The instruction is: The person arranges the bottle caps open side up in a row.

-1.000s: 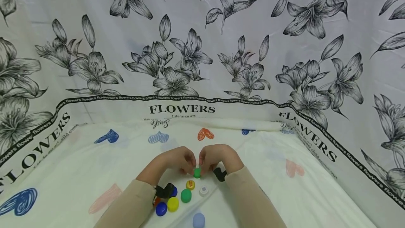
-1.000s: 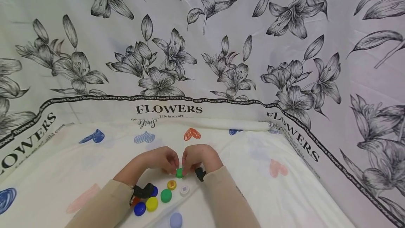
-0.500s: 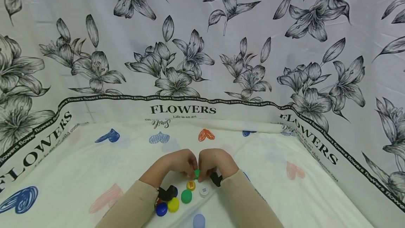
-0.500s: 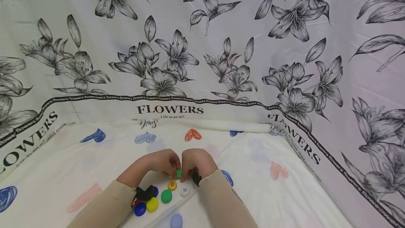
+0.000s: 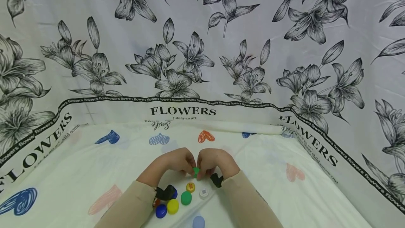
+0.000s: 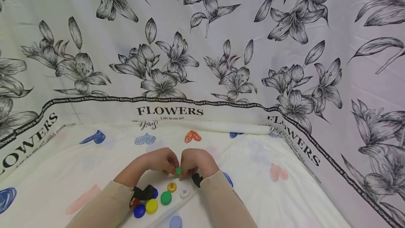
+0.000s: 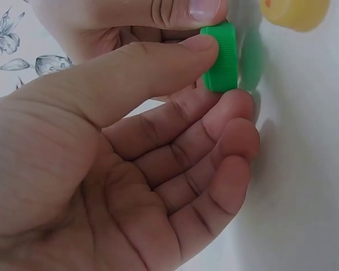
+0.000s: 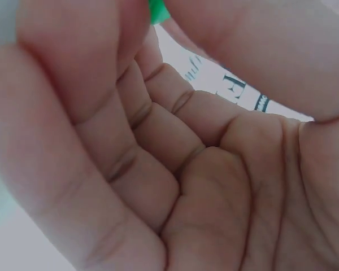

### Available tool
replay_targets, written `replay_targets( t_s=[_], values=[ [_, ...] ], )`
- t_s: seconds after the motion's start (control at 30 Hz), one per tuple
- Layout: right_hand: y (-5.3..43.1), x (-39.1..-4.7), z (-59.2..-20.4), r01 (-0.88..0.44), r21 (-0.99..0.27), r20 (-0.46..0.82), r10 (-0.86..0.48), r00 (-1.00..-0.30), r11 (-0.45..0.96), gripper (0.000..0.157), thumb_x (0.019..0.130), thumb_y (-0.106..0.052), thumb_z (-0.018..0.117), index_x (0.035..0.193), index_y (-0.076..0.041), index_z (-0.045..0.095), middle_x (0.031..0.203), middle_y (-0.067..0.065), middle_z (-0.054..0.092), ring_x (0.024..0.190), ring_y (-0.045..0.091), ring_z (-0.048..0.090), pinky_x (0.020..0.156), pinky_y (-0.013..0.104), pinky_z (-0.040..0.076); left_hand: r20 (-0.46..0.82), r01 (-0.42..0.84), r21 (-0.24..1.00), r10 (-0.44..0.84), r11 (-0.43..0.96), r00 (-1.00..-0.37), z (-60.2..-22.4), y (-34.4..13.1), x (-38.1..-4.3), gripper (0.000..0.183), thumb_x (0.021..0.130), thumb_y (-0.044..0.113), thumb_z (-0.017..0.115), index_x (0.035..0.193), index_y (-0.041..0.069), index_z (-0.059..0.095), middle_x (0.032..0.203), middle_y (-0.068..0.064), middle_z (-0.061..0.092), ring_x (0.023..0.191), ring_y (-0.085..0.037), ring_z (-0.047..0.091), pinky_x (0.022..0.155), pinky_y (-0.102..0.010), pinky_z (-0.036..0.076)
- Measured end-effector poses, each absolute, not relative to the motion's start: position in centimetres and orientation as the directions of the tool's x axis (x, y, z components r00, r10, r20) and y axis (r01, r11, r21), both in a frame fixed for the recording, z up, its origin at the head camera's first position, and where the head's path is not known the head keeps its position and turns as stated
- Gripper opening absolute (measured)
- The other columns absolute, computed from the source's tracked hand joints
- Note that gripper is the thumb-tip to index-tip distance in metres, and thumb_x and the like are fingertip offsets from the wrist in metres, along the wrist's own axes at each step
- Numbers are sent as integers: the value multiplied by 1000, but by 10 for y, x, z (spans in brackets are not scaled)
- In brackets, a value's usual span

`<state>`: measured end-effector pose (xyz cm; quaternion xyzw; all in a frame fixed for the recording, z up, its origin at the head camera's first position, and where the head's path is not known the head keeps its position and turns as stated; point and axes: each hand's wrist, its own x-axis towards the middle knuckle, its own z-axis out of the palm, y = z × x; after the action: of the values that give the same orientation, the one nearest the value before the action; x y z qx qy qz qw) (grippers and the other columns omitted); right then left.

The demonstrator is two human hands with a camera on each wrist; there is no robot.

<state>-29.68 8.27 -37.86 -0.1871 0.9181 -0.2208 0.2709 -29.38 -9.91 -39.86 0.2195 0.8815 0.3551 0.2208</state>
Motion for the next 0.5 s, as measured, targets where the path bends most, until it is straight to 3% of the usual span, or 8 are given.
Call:
replay_targets(
  t_s=[0.3, 0.5],
  values=[
    [86, -299, -376, -218, -552, -370, -471, -801, 805, 8, 87, -6, 79, 88, -11, 72, 78, 4, 70, 71, 19, 68, 71, 35, 55, -170, 267, 740, 556, 617, -814, -397, -106, -298, 6, 87, 12, 76, 92, 11, 78, 78, -4, 71, 67, -19, 61, 64, -31, 49],
    [88, -305, -374, -262, -595, -301, -513, -804, 760, 13, 92, -5, 74, 105, -5, 75, 82, 2, 71, 76, 18, 69, 77, 35, 55, -154, 224, 755, 499, 616, -853, -396, -109, -303, 12, 93, 17, 73, 96, 8, 79, 78, -6, 71, 69, -20, 63, 67, -33, 51]
  ],
)
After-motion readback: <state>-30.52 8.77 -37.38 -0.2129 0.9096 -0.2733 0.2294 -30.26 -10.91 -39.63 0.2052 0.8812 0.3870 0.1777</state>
